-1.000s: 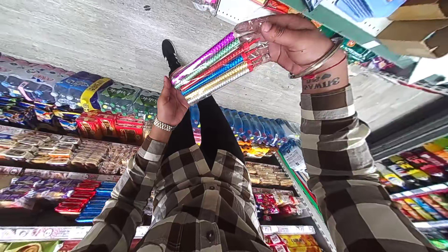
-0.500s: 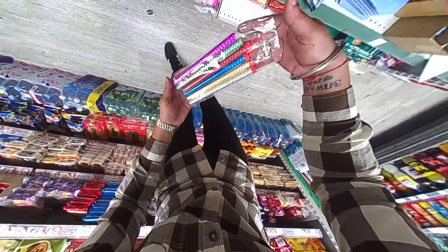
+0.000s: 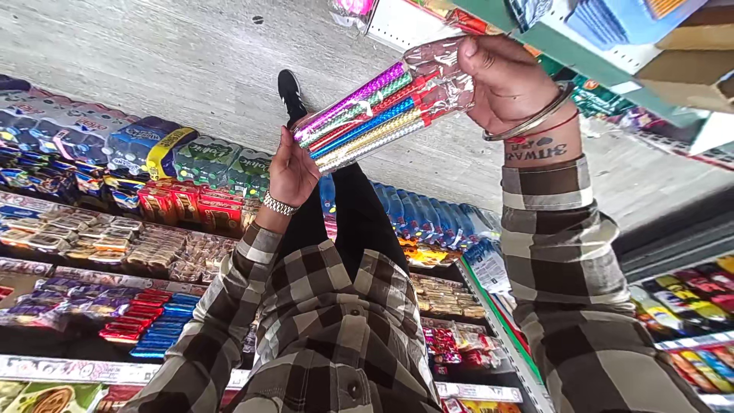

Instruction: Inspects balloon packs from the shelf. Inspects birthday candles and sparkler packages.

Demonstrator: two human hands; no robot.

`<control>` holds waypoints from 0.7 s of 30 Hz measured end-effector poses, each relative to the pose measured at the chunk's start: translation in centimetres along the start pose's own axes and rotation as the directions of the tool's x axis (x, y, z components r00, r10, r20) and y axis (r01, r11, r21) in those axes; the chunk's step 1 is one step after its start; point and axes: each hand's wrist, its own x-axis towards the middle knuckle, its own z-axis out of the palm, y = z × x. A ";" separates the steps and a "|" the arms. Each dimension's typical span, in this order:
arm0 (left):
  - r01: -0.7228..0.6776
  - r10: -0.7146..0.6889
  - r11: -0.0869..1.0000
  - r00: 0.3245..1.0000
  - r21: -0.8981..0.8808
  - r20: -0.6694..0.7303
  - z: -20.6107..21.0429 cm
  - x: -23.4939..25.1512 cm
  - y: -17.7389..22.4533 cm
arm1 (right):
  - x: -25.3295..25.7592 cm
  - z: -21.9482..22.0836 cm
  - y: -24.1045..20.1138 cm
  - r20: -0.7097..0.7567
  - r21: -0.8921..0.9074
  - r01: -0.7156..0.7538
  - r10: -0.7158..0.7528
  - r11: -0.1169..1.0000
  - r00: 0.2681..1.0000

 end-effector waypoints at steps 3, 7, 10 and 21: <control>-0.006 0.006 1.000 1.000 -0.018 0.017 -0.1 0.1 -0.1 | 0.2 -0.4 0.2 0.019 -0.034 0.004 -0.004 0.999 1.000; -0.008 0.009 0.999 0.999 -0.038 0.038 0.0 0.4 -0.2 | 0.5 -0.4 0.8 0.020 -0.129 0.001 0.002 0.992 1.000; -0.012 0.014 0.999 0.999 -0.045 0.045 -0.1 0.2 -0.1 | 0.4 0.5 1.0 0.000 -0.253 -0.053 0.055 0.966 0.998; -0.046 0.055 0.997 0.988 -0.063 0.147 1.1 2.0 -0.5 | -0.9 -0.6 3.0 -0.198 -0.082 -0.045 0.028 0.996 0.980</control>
